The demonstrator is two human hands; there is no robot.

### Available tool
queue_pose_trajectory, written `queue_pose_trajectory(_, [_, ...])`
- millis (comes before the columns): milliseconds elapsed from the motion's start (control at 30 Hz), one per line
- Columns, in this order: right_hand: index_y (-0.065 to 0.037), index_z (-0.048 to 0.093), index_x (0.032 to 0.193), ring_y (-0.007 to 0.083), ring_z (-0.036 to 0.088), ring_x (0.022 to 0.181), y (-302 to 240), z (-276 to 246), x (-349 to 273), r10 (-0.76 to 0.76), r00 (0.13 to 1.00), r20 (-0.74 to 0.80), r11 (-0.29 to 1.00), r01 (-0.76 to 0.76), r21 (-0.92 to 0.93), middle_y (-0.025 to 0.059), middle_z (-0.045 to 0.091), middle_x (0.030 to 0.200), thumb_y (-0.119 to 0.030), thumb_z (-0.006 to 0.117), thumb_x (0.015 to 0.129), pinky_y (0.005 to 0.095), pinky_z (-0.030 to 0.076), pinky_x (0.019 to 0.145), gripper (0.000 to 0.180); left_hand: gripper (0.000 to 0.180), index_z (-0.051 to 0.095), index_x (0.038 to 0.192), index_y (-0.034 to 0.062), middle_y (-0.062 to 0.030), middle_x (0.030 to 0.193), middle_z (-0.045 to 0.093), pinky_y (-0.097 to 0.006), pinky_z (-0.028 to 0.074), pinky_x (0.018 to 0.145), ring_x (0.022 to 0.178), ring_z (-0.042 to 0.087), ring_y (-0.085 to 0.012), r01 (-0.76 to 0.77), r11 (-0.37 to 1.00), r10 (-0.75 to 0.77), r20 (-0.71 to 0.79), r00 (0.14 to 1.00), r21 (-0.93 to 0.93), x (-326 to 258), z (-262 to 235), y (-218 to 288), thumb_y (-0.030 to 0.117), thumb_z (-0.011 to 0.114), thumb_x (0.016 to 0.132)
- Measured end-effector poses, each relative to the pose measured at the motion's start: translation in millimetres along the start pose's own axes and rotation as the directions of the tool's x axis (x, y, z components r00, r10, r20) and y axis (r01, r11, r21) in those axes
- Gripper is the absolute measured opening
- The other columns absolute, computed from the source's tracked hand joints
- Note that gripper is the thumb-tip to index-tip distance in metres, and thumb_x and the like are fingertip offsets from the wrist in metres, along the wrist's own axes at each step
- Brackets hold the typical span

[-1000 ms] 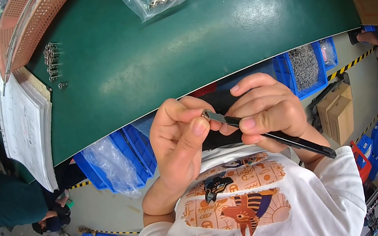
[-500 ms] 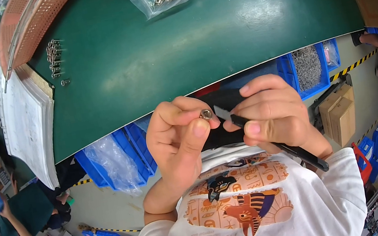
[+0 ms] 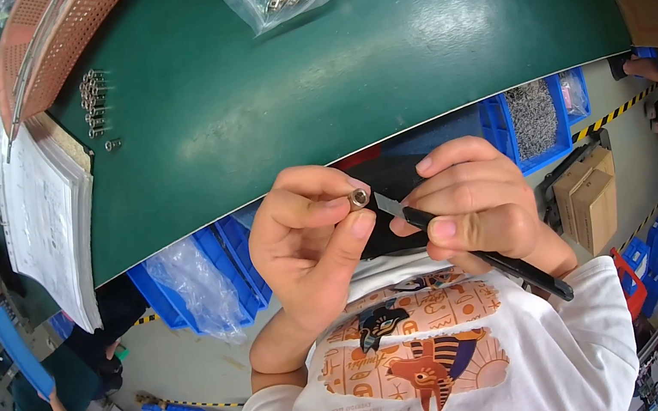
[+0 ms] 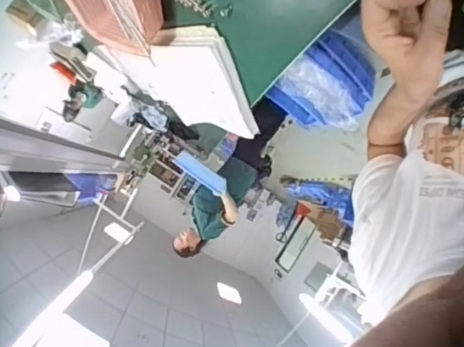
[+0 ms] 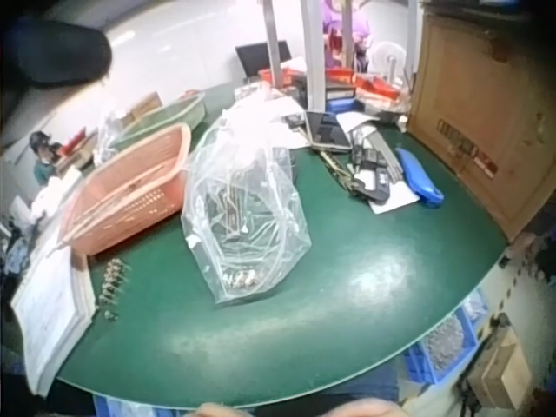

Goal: Using a small utility knife to deburr or clean the edges of small circular metal components at a workbench.

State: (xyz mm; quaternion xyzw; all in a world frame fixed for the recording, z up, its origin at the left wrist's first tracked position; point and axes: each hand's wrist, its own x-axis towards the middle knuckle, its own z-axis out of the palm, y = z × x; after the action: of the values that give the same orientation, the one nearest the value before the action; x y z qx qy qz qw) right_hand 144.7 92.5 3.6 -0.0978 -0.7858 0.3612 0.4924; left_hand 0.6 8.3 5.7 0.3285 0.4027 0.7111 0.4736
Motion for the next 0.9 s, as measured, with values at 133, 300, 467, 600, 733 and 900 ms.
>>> queue_pose_trajectory(133, [-0.004,0.051,0.083,0.0167,0.059,0.056,0,3,-1,-0.02,1.0,-0.02,1.0,0.02,-0.001,0.007,0.06,0.064,-0.01,0.07,0.071,0.0323,0.049,0.068,0.024,0.019,0.052,0.084,0.0026,-0.0144,0.097,0.053,-0.027,0.046,0.076,0.087,0.055,-0.0174,-0.047,0.996,0.046,0.014,0.999,0.08,1,-3,-1,-0.011,0.061,0.075])
queue_pose_trajectory(300, [-0.005,0.05,0.083,0.0167,0.059,0.056,0,2,-1,-0.039,0.999,-0.008,0.999,0.039,-0.01,0.0068,0.06,0.063,-0.009,0.071,0.071,0.032,0.049,0.068,0.024,0.019,0.052,0.082,0.0024,-0.0141,0.097,0.052,-0.026,0.047,0.073,0.086,0.055,-0.017,-0.093,0.983,0.091,0.017,0.996,0.158,2,-3,-1,-0.011,0.062,0.073])
queue_pose_trajectory(467, [-0.004,0.05,0.086,0.0176,0.059,0.056,-2,-6,1,0.054,0.998,0.043,0.997,-0.052,-0.048,0.0065,0.061,0.066,-0.004,0.068,0.07,0.0322,0.049,0.067,0.024,0.02,0.052,0.079,0.0023,-0.0134,0.095,0.052,-0.024,0.048,0.07,0.083,0.055,-0.0149,-0.147,0.965,0.145,0.025,0.989,0.219,1,-5,-3,-0.013,0.063,0.071])
queue_pose_trajectory(600, [-0.003,0.055,0.088,0.0196,0.059,0.056,0,0,-1,0.168,0.986,-0.023,0.981,-0.169,-0.099,0.0071,0.062,0.07,0.0,0.066,0.066,0.0305,0.046,0.061,0.024,0.02,0.053,0.078,0.0022,-0.0132,0.094,0.052,-0.023,0.048,0.069,0.08,0.055,-0.014,-0.18,0.947,0.174,0.047,0.984,0.265,2,-3,-2,-0.013,0.064,0.07])
queue_pose_trajectory(733, [-0.004,0.061,0.08,0.0198,0.057,0.056,-2,8,7,0.207,0.977,-0.052,0.973,-0.211,-0.093,0.006,0.059,0.067,-0.004,0.068,0.063,0.0288,0.043,0.055,0.019,0.023,0.054,0.082,0.0015,-0.0125,0.089,0.056,-0.025,0.046,0.067,0.079,0.056,-0.017,-0.143,0.885,0.136,0.048,0.99,0.443,3,0,3,-0.011,0.065,0.067])
queue_pose_trajectory(900, [-0.005,0.06,0.075,0.0195,0.055,0.056,-5,11,8,0.298,0.951,-0.081,0.952,-0.302,-0.051,0.0054,0.058,0.065,-0.006,0.067,0.064,0.0284,0.041,0.053,0.013,0.029,0.055,0.087,0.0009,-0.012,0.085,0.059,-0.027,0.046,0.067,0.077,0.058,-0.0191,-0.15,0.851,0.132,0.072,0.989,0.503,5,1,5,-0.01,0.067,0.063])
